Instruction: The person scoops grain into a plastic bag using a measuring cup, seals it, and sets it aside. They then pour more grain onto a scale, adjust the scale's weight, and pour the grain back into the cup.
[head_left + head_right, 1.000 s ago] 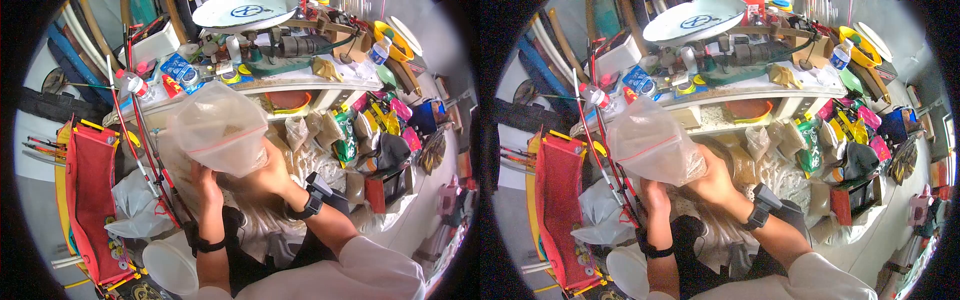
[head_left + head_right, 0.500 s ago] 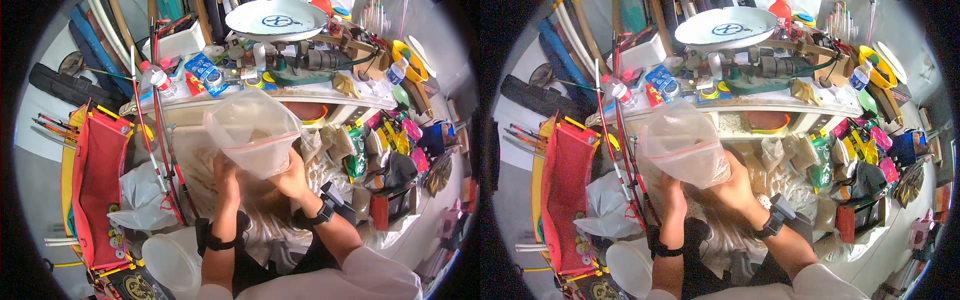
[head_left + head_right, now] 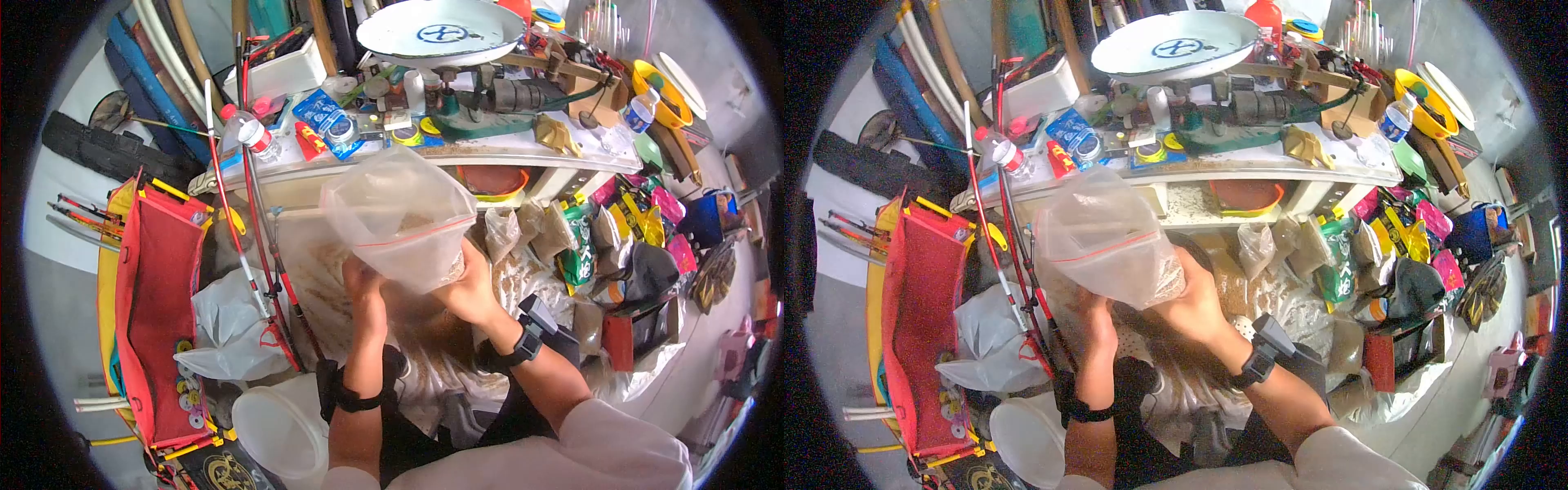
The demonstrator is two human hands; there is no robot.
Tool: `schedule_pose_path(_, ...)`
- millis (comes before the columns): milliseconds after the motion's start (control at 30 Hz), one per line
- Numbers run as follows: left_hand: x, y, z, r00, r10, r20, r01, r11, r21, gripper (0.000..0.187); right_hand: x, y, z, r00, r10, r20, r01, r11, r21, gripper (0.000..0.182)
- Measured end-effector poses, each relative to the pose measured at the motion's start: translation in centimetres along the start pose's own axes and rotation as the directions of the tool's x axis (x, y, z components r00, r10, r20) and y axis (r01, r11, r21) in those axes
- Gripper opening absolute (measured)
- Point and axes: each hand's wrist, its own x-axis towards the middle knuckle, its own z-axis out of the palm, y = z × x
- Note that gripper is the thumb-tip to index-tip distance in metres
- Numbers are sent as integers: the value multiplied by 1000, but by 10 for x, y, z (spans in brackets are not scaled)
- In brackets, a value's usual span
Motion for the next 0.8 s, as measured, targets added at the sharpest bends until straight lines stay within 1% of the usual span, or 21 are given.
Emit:
schedule_pose_path(33,1,-5,-3,1000,-10,10,10,1000,-1,41,0,1,0,1000,11,15,-11,1000,29,56)
schedule_pose_path(67,2,-13,-8,1000,-9,-16,9,1000,8,42,-1,2,-1,999,23,29,-24,998,56,56)
schedule_pose_path(100,3,-17,-11,999,-5,-40,6,1000,17,43,-2,1,-1,999,29,14,-29,998,49,56)
schedule_pose_path(133,2,-12,-12,999,-52,6,52,999,-4,48,-3,-1,-2,1000,23,18,-24,998,51,55)
schedule_pose_path(167,2,-14,-14,998,-62,15,62,998,-4,48,-3,-2,-1,1000,18,24,-20,998,54,55)
schedule_pose_path(233,4,-14,-14,999,-33,19,33,999,20,54,-2,-2,-2,1000,20,12,-20,998,61,54)
schedule_pose_path(267,0,-8,-9,999,-38,6,38,999,-26,55,-1,-5,-3,1000,19,16,-20,1000,21,53)
schedule_pose_path(300,2,-8,-9,999,-45,4,45,999,-23,55,-1,-6,-4,1000,22,22,-22,1000,-19,53)
schedule_pose_path(333,2,-9,-11,999,-34,33,34,999,-4,52,0,-6,-5,999,37,25,-36,999,-18,53)
schedule_pose_path(367,1,-9,-11,998,-26,56,26,1000,14,49,2,-4,-6,1000,5,-7,-5,1000,-13,52)
schedule_pose_path(400,0,-9,-10,998,-42,39,42,999,15,49,3,-2,-7,999,-25,-35,24,1000,-9,52)
schedule_pose_path(433,-1,-4,-6,998,-32,53,30,998,50,46,1,-1,-8,1000,-1,-22,1,1000,-8,52)
schedule_pose_path(500,4,-5,-4,998,-19,60,14,997,81,42,5,-2,-15,997,-1,-80,1,1000,6,50)
schedule_pose_path(533,6,-10,-7,996,-18,89,4,988,154,42,7,-2,-19,997,10,-70,-9,1000,5,50)
schedule_pose_path(567,8,-16,-10,993,-22,117,-5,974,227,42,7,-1,-23,995,26,-100,-27,1000,-3,51)
schedule_pose_path(600,11,-27,-12,990,20,138,-62,951,304,35,9,-2,-25,991,38,-130,-40,999,-12,52)
schedule_pose_path(633,15,-42,-14,991,16,130,-55,951,304,35,9,-3,-26,991,44,-124,-46,999,-13,52)
schedule_pose_path(667,19,-64,-16,988,-2,154,-62,913,404,33,10,-5,-28,988,16,-150,-18,1000,-12,52)
schedule_pose_path(700,21,-90,-19,985,-22,174,-69,864,499,32,11,-6,-29,985,-12,-173,10,1000,-13,52)
schedule_pose_path(767,14,-166,-31,957,-243,157,149,880,452,31,12,-7,-31,984,3,-179,-5,1000,-9,50)
schedule_pose_path(800,9,-213,-41,892,-436,121,333,812,479,32,13,-8,-32,983,22,-183,-25,1000,-17,49)
